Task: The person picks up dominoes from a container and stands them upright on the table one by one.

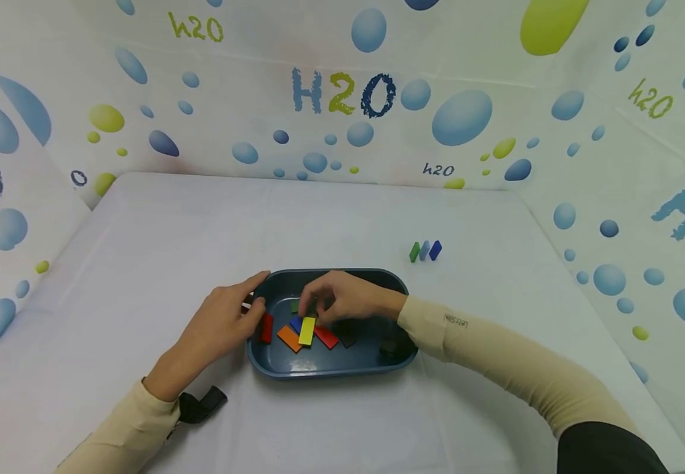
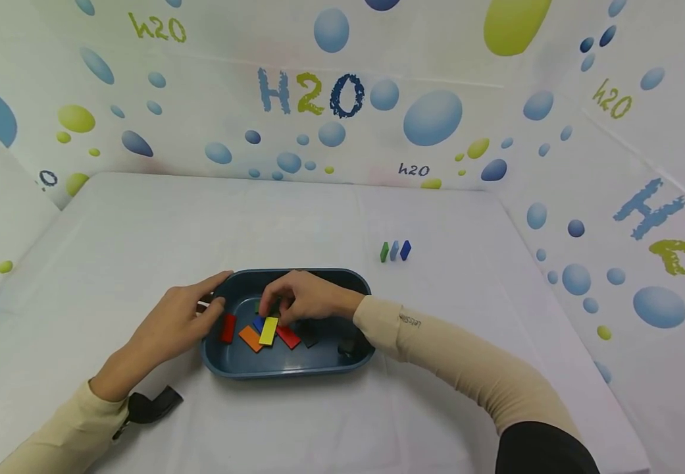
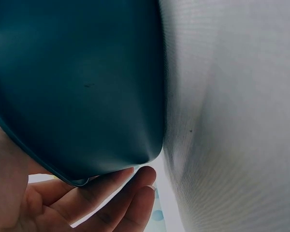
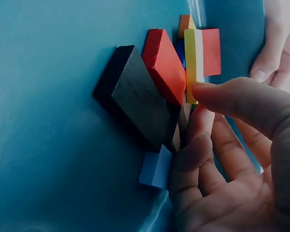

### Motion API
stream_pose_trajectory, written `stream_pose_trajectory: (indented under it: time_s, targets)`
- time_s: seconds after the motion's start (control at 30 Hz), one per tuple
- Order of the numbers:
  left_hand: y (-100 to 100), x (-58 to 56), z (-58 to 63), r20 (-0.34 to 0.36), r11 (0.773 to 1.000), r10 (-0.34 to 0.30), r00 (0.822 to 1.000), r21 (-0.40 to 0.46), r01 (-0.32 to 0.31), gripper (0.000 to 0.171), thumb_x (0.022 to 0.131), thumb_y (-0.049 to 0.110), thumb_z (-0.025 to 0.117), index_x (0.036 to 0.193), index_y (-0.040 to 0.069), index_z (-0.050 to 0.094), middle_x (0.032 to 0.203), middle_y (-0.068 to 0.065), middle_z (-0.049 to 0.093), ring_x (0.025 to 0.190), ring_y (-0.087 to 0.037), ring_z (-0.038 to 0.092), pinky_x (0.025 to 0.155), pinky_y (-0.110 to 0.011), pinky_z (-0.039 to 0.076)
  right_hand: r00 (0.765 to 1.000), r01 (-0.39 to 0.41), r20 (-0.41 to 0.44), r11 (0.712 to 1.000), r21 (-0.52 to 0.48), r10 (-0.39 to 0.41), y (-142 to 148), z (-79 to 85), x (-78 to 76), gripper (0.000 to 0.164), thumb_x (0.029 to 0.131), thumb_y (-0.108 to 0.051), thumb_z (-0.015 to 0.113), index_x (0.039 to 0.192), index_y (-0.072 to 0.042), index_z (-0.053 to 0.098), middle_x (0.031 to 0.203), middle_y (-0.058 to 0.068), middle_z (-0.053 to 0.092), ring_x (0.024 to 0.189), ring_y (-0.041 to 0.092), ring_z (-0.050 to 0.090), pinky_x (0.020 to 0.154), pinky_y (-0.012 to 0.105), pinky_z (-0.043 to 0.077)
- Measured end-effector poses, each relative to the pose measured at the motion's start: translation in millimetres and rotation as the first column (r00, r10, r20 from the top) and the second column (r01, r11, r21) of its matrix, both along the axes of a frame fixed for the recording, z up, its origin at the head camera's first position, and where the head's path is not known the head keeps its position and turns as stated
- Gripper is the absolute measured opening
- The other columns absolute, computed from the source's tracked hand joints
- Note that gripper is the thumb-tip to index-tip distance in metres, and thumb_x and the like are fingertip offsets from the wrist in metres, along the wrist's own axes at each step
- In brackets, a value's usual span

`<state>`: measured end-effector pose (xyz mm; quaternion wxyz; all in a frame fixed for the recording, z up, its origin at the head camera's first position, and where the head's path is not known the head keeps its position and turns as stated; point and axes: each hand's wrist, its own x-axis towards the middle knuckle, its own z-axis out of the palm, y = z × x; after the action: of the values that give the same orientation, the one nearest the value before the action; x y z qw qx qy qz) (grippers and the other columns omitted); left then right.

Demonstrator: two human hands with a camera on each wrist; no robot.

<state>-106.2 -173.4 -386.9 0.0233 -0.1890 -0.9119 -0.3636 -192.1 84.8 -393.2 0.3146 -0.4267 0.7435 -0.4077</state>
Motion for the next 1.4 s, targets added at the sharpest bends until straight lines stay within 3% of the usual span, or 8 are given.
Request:
stream_pose_trajectory:
  time_s: [0.3, 0.47, 0.67, 0.9, 1.13, 1.4]
  targets:
    - [-3.7, 1.5, 0.0, 0.003, 1.0, 0.018, 1.0, -0.017, -0.018, 0.047, 0.1, 0.006, 0.058, 0.144, -0.008, 0.055, 0.115, -0.027, 0.071, 0.094, -0.037, 0.074, 0.072, -0.046, 0.062, 0.999, -0.008, -0.04, 1.0, 0.013, 0.009, -8.0, -3.9, 1.1, 0.033, 0.089, 0.007, 0.075, 0.118, -0.009, 0.073, 0.12, 0.001, 0.071, 0.079, 0.017, 0.06, 0.075, 0.031, 0.055]
    - [0.2, 0.1, -2.4, 0.016, 1.0, 0.008, 1.0, -0.014, -0.008, 0.048, 0.1, 0.007, 0.059, 0.145, -0.008, 0.054, 0.1, -0.019, 0.074, 0.093, -0.036, 0.074, 0.069, -0.041, 0.062, 0.999, 0.019, -0.038, 0.999, 0.033, -0.018, -5.7, -6.0, 3.4, 0.033, 0.089, 0.007, 0.077, 0.117, -0.01, 0.074, 0.114, -0.003, 0.072, 0.076, 0.018, 0.06, 0.07, 0.03, 0.054]
    - [0.7, 1.7, -1.7, 0.023, 1.0, 0.013, 1.0, 0.004, -0.013, 0.047, 0.1, 0.006, 0.059, 0.145, -0.008, 0.054, 0.09, -0.012, 0.074, 0.093, -0.037, 0.074, 0.067, -0.041, 0.062, 0.998, -0.002, -0.067, 0.999, 0.044, 0.005, -5.6, -5.6, 3.9, 0.029, 0.09, 0.0, 0.08, 0.115, -0.013, 0.075, 0.108, -0.009, 0.07, 0.078, 0.017, 0.06, 0.071, 0.03, 0.054]
    - [0.9, 0.5, -1.6, 0.007, 1.0, 0.005, 1.0, 0.006, -0.005, 0.047, 0.1, 0.005, 0.059, 0.145, -0.008, 0.054, 0.1, -0.017, 0.074, 0.092, -0.036, 0.074, 0.069, -0.044, 0.062, 0.998, -0.007, -0.059, 0.999, 0.048, 0.01, -3.9, -7.2, 0.2, 0.027, 0.091, -0.003, 0.079, 0.115, -0.013, 0.074, 0.107, -0.007, 0.069, 0.082, 0.016, 0.062, 0.074, 0.03, 0.056]
    - [0.8, 0.6, -2.0, -0.004, 1.0, -0.005, 1.0, 0.023, 0.005, 0.047, 0.101, 0.005, 0.058, 0.145, -0.008, 0.054, 0.102, -0.019, 0.074, 0.093, -0.037, 0.074, 0.071, -0.046, 0.062, 0.999, 0.029, 0.022, 1.0, 0.008, -0.029, -2.2, -5.3, 0.4, 0.027, 0.091, 0.005, 0.072, 0.116, -0.004, 0.072, 0.108, 0.001, 0.07, 0.083, 0.019, 0.066, 0.08, 0.034, 0.06]
    - [1.2, 1.6, -1.0, 0.003, 1.0, -0.01, 1.0, 0.021, 0.01, 0.047, 0.101, 0.005, 0.058, 0.146, -0.008, 0.054, 0.113, -0.024, 0.072, 0.094, -0.037, 0.074, 0.074, -0.047, 0.062, 0.998, 0.02, 0.053, 0.998, -0.052, -0.018, 0.7, -3.3, 1.9, 0.019, 0.09, 0.006, 0.071, 0.108, -0.001, 0.073, 0.109, 0.005, 0.068, 0.085, 0.019, 0.065, 0.084, 0.036, 0.059]
